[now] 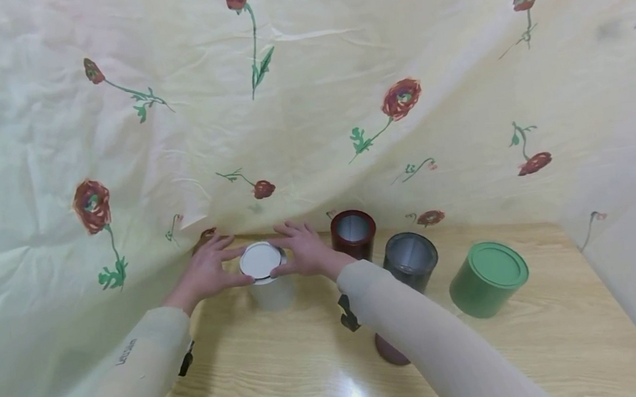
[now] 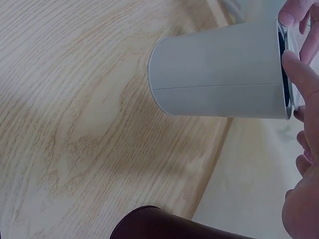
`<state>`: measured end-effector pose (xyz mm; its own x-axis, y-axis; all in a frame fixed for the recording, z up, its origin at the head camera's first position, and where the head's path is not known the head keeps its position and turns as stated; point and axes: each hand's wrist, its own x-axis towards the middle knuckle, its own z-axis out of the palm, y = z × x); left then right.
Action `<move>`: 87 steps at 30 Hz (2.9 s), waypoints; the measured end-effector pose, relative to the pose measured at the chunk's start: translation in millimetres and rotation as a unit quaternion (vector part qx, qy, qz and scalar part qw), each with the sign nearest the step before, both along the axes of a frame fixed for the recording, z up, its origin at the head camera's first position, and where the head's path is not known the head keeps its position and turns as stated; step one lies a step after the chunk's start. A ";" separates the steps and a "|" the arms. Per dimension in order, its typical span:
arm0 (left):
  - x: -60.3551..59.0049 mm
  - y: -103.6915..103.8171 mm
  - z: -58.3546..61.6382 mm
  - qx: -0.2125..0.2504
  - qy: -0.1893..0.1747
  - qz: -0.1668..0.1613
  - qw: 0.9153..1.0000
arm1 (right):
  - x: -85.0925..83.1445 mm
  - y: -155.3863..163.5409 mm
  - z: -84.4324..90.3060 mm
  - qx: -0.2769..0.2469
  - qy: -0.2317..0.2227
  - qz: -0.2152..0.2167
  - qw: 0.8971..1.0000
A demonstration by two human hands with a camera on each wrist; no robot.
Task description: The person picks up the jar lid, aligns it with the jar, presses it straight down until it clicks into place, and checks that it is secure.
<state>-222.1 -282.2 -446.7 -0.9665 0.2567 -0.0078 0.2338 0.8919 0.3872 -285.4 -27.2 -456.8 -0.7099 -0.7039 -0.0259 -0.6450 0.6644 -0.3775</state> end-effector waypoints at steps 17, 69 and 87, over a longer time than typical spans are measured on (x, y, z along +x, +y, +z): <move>1.5 -2.4 -2.3 -0.045 0.012 -0.030 0.998 | 5.3 -1.1 -3.7 0.028 0.006 0.008 1.000; 3.9 14.3 5.4 -0.163 -0.004 -0.040 0.986 | 9.0 -1.3 -7.4 0.005 0.002 -0.023 1.000; 10.4 12.3 3.1 -0.144 0.018 -0.031 0.989 | 17.7 0.8 -11.4 0.004 0.019 -0.033 0.999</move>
<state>-211.8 -269.9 -443.6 -0.9500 0.3073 -0.0555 0.3001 0.9475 0.1105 -267.7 -26.3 -468.2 -0.7549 -0.6558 -0.0030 -0.6140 0.7084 -0.3479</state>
